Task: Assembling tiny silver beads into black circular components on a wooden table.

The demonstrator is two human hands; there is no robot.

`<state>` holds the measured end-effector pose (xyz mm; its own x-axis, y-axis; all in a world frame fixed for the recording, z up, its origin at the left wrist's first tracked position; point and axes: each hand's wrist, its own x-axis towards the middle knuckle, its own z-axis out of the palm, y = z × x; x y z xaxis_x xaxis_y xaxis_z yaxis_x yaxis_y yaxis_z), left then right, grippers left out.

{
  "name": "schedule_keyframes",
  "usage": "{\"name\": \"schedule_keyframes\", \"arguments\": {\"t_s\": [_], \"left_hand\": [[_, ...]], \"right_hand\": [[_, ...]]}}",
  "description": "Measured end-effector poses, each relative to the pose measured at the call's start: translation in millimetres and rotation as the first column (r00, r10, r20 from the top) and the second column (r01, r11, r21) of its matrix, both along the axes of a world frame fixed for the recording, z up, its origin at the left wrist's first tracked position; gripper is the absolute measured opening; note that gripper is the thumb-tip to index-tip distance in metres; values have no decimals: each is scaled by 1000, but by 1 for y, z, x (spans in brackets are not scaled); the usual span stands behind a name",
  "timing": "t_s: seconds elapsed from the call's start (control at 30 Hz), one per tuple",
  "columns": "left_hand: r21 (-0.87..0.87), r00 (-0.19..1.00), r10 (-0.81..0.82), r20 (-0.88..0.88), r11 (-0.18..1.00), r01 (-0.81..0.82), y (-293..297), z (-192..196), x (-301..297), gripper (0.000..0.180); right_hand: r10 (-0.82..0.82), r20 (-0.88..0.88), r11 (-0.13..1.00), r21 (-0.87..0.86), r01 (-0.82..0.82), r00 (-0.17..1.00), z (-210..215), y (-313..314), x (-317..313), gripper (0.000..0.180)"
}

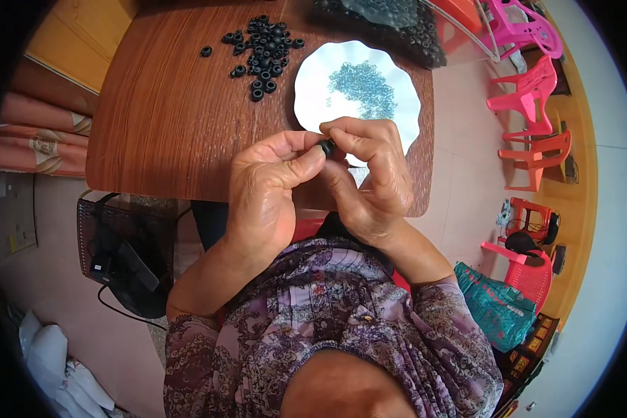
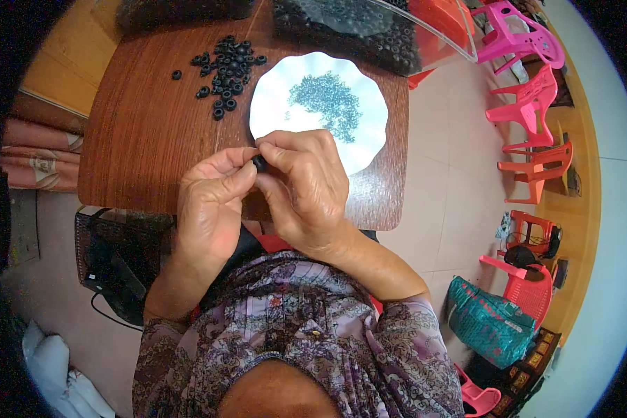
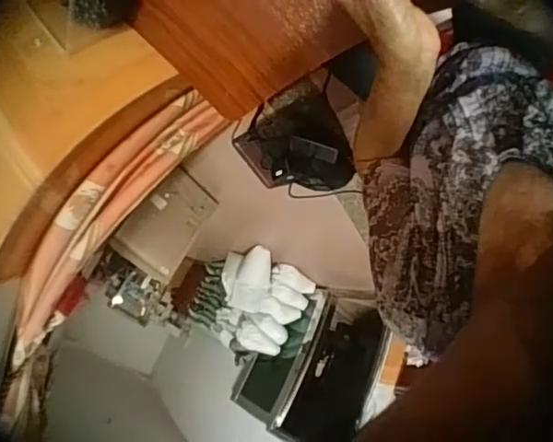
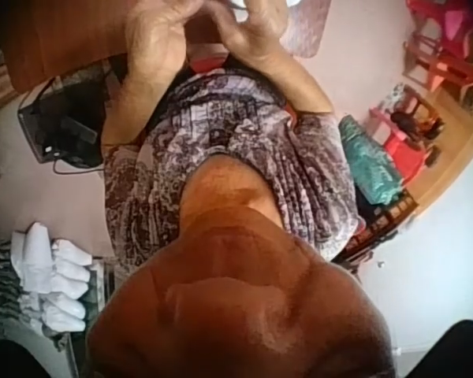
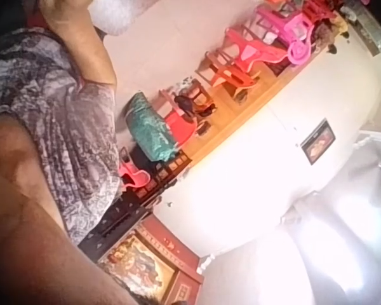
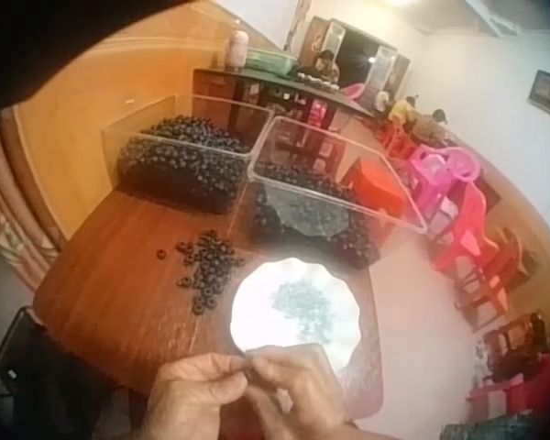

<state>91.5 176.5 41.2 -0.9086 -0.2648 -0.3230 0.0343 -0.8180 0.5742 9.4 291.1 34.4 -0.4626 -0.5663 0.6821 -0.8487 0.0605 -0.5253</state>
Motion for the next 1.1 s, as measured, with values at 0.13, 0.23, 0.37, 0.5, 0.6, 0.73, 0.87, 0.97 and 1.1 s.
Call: {"name": "schedule_keyframes", "arguments": {"t_s": [0.13,0.23,0.37,0.5,0.6,0.73,0.87,0.97,1.1], "left_hand": [[45,1000,27,-9,999,-27,8,-6,0,17],[-20,993,119,0,993,-119,13,-7,1,17],[-41,992,122,-23,992,-123,17,-10,-4,15],[-37,987,149,-58,988,-151,16,-15,-8,15],[-74,987,144,-66,986,-148,15,-14,-9,14],[-111,989,135,-63,984,-141,12,-15,-9,13],[-192,992,120,-46,973,-126,5,-11,-12,13],[-173,988,132,-83,974,-144,2,-6,-18,13],[-238,982,137,-127,957,-164,-12,6,-24,12]], "right_hand": [[-68,-178,998,-21,65,982,0,-1,-1,34],[-69,-219,998,-20,66,973,1,0,-1,32],[-77,-280,996,-64,61,957,-4,-1,-5,29],[-96,-338,995,-33,90,936,-3,-5,-6,26],[-79,-325,997,-34,72,942,-4,-7,-9,26],[-85,-272,996,-47,75,959,-6,-12,-8,26],[-84,-282,996,-61,70,956,0,-21,-11,27],[-75,-294,994,-96,49,953,6,-28,-18,27],[-24,-191,997,-76,10,981,17,-33,-23,31]]}}
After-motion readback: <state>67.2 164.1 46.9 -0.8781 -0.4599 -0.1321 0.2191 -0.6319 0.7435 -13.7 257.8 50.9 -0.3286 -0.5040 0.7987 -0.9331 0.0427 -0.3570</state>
